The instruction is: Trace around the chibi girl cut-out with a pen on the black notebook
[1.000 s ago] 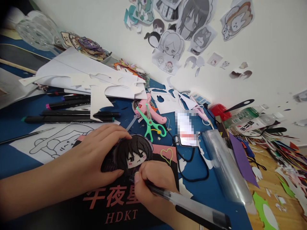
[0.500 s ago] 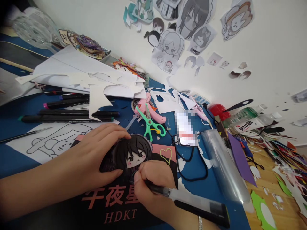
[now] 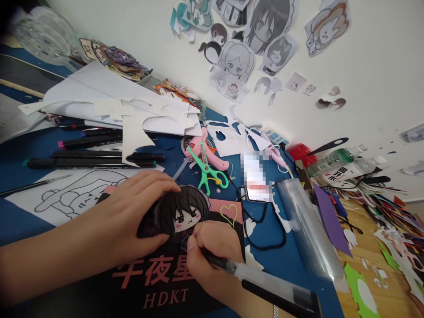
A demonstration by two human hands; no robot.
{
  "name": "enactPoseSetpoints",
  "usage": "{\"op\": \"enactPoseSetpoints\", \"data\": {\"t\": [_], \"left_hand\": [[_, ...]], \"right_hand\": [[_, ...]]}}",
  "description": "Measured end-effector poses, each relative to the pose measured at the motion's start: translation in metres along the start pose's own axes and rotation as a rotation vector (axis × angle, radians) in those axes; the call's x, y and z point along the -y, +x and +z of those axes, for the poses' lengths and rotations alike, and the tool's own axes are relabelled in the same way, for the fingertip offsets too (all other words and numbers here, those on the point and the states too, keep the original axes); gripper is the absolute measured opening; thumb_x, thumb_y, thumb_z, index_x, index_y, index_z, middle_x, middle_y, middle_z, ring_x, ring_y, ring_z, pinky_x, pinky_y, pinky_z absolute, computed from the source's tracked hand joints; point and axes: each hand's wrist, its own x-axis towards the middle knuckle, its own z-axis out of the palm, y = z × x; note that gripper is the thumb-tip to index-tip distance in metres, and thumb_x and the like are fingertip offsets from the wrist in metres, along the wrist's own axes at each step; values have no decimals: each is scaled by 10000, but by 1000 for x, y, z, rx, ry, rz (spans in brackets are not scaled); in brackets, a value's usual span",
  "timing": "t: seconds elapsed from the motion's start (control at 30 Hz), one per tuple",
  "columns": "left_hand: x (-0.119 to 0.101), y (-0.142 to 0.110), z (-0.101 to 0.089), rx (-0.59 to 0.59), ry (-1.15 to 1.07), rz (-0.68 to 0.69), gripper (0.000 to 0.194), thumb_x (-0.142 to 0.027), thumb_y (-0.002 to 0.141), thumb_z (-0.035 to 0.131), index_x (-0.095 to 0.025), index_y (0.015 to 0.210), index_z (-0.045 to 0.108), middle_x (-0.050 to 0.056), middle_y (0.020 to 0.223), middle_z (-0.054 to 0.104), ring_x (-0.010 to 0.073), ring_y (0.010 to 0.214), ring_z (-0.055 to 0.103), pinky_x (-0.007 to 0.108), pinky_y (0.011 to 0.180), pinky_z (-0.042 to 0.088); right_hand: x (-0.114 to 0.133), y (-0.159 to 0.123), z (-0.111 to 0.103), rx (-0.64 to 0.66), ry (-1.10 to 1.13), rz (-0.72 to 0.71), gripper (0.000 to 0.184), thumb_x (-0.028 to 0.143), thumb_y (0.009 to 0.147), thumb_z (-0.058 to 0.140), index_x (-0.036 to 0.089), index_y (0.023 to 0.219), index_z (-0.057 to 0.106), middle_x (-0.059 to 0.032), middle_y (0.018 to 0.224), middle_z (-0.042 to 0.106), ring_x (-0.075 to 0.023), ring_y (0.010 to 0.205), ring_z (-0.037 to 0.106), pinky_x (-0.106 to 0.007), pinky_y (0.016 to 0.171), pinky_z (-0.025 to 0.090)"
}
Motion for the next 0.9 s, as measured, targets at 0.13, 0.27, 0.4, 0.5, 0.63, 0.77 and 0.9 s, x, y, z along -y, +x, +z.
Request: {"op": "enactPoseSetpoints", "data": {"t": [0.13, 0.27, 0.4, 0.5, 0.63, 0.77, 0.9], "left_hand": [[2, 0, 1, 4, -1, 16, 471, -182, 787, 603, -205, 1250, 520, 86, 1299, 621, 308, 1273, 537, 467, 1063, 470], [1, 0, 0, -3, 6, 11, 472, -181, 786, 608, -204, 1249, 517, 90, 1296, 619, 312, 1272, 538, 474, 1056, 475], [0, 0, 0, -8, 13, 12, 484, -169, 778, 616, -206, 1249, 512, 92, 1298, 621, 313, 1276, 540, 470, 1049, 483], [2, 0, 1, -5, 11, 30, 487, -176, 785, 622, -211, 1256, 503, 92, 1295, 623, 317, 1271, 549, 479, 1047, 494], [5, 0, 0, 1, 11, 45, 495, -184, 787, 629, -214, 1263, 496, 99, 1295, 623, 330, 1271, 554, 503, 1052, 504], [4, 0, 1, 4, 18, 46, 486, -188, 793, 618, -209, 1263, 494, 114, 1299, 626, 344, 1280, 553, 517, 1053, 505], [3, 0, 0, 6, 22, 57, 473, -215, 808, 620, -204, 1264, 496, 119, 1292, 625, 358, 1277, 553, 536, 1043, 512]], "right_hand": [[-1, -1, 0, -4, 49, 15, 338, 65, 868, 476, 237, 649, 284, 43, 538, 633, -114, 478, 660, -185, 488, 462], [-1, -3, 0, -12, 43, 27, 332, 71, 871, 478, 238, 645, 300, 42, 546, 628, -117, 492, 666, -186, 501, 479], [0, -2, 1, -39, 49, 45, 337, 69, 886, 482, 241, 631, 344, 36, 548, 611, -112, 484, 635, -186, 494, 473], [2, 1, 1, -30, 19, 39, 353, 66, 889, 481, 242, 617, 339, 39, 536, 580, -101, 455, 571, -192, 466, 430], [1, 1, 1, -14, 21, 47, 354, 70, 880, 486, 247, 620, 322, 44, 525, 554, -108, 449, 537, -211, 465, 419], [0, -1, 1, -11, 56, 56, 355, 62, 871, 495, 251, 622, 328, 44, 524, 549, -116, 457, 554, -219, 470, 433], [-1, -2, 1, -4, 31, 70, 353, 65, 882, 489, 246, 617, 341, 47, 524, 537, -104, 446, 529, -209, 451, 405]]}}
